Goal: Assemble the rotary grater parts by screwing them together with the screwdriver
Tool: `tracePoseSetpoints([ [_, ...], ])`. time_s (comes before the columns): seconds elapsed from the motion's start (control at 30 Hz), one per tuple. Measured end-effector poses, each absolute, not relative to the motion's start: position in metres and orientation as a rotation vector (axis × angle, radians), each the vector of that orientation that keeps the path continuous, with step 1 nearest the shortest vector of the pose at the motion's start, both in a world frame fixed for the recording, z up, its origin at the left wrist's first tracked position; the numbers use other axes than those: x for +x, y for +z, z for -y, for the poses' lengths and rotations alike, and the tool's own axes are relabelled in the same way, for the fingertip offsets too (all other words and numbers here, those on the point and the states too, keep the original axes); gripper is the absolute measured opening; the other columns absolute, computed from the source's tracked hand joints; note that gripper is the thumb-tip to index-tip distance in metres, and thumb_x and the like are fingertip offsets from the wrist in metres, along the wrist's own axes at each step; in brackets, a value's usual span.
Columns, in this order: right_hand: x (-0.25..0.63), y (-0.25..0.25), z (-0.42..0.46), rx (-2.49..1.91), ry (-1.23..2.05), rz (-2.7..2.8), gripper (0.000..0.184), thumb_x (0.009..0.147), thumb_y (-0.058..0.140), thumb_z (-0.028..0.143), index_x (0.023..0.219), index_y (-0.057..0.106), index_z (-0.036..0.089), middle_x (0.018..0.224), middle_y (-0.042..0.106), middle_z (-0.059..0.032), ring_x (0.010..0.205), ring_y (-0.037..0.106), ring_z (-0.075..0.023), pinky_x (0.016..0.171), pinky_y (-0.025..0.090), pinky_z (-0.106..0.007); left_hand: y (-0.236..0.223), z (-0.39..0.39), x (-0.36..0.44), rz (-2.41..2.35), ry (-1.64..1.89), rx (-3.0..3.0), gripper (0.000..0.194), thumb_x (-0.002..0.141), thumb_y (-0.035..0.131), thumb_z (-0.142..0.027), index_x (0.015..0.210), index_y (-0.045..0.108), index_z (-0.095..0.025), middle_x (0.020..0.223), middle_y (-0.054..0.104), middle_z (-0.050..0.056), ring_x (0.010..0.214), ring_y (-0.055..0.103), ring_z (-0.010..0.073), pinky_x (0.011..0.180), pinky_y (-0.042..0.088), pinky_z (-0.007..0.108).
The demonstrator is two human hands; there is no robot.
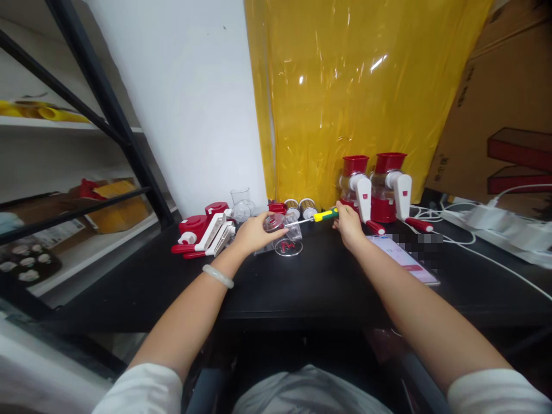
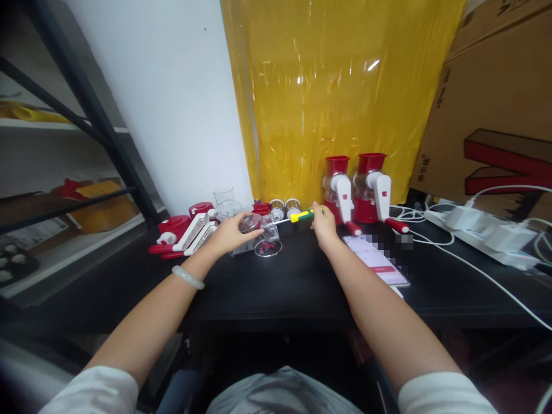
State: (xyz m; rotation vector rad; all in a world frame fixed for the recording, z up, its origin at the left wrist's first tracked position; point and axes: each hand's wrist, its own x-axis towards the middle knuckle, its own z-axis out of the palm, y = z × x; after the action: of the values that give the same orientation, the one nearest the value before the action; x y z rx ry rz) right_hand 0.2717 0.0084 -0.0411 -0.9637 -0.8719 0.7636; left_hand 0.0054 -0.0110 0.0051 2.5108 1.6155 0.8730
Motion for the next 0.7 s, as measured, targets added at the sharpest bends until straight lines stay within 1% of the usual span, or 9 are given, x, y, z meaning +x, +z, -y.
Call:
tracePoseSetpoints([
  [0.13,0.2669,-0.0356,-0.0058,-0.936,0.85,0.746,0.016,0.078,0.058,0.035,0.078,0.058,0.02,0.055,0.045,0.0063,0.038,0.039,-0.0056,0.041,0.039,-0.021,0.0045,0.0104,0.0053,-1.618,0.883,2.508,0.075,0.071,0.06,-0.076,0.124,0.06,-0.023,0.081,0.068,0.006,0.075,0.064,0.0245,0.064,0.043,0.031],
  [0.23,0.2662,-0.0327,-0.0046,-0.874,0.925,0.691,0.012,0.077,0.055,0.031,0.079,0.059,0.02,0.061,0.049,0.0048,0.04,0.043,-0.0058,0.042,0.039,-0.021,0.0041,0.0102,0.005,-1.615,0.891,2.514,0.075,0.07,0.059,-0.076,0.123,0.061,-0.024,0.08,0.067,0.005,0.074,0.064,0.0241,0.062,0.042,0.03],
  [0.33,0.268,-0.0326,-0.005,-0.862,0.954,0.685,0.017,0.08,0.051,0.033,0.079,0.061,0.019,0.061,0.051,0.0037,0.04,0.044,-0.0065,0.041,0.039,-0.022,0.0039,0.01,0.0045,-1.611,0.892,2.517,0.075,0.07,0.059,-0.076,0.123,0.061,-0.023,0.079,0.067,0.005,0.074,0.064,0.024,0.063,0.042,0.03],
  [0.43,0.27,-0.0345,-0.006,-0.959,0.842,0.757,0.029,0.085,0.05,0.044,0.075,0.06,0.018,0.055,0.05,0.0027,0.039,0.043,-0.0078,0.039,0.037,-0.022,0.0034,0.0093,0.0042,-1.603,0.905,2.512,0.074,0.071,0.06,-0.075,0.123,0.06,-0.023,0.081,0.068,0.005,0.076,0.064,0.024,0.065,0.043,0.03],
  [0.5,0.2704,-0.0359,-0.006,-1.015,0.754,0.806,0.034,0.084,0.054,0.051,0.073,0.058,0.019,0.052,0.046,0.0037,0.039,0.042,-0.0082,0.039,0.037,-0.021,0.003,0.0087,0.0041,-1.601,0.907,2.51,0.073,0.071,0.061,-0.075,0.124,0.06,-0.024,0.082,0.068,0.005,0.076,0.064,0.0239,0.065,0.043,0.031],
  [0.6,0.2692,-0.0364,-0.0048,-1.01,0.757,0.817,0.032,0.08,0.06,0.051,0.073,0.056,0.02,0.048,0.04,0.0069,0.038,0.037,-0.0071,0.038,0.037,-0.02,0.0026,0.0082,0.0039,-1.599,0.904,2.514,0.074,0.071,0.06,-0.076,0.123,0.06,-0.024,0.08,0.068,0.005,0.074,0.064,0.0235,0.064,0.043,0.03],
  [0.7,0.267,-0.0351,-0.0039,-0.962,0.84,0.784,0.024,0.081,0.059,0.044,0.076,0.055,0.021,0.046,0.037,0.0086,0.036,0.033,-0.006,0.039,0.036,-0.019,0.0023,0.0079,0.0037,-1.598,0.898,2.517,0.074,0.071,0.059,-0.077,0.123,0.061,-0.024,0.079,0.067,0.005,0.072,0.063,0.0231,0.061,0.041,0.03],
])
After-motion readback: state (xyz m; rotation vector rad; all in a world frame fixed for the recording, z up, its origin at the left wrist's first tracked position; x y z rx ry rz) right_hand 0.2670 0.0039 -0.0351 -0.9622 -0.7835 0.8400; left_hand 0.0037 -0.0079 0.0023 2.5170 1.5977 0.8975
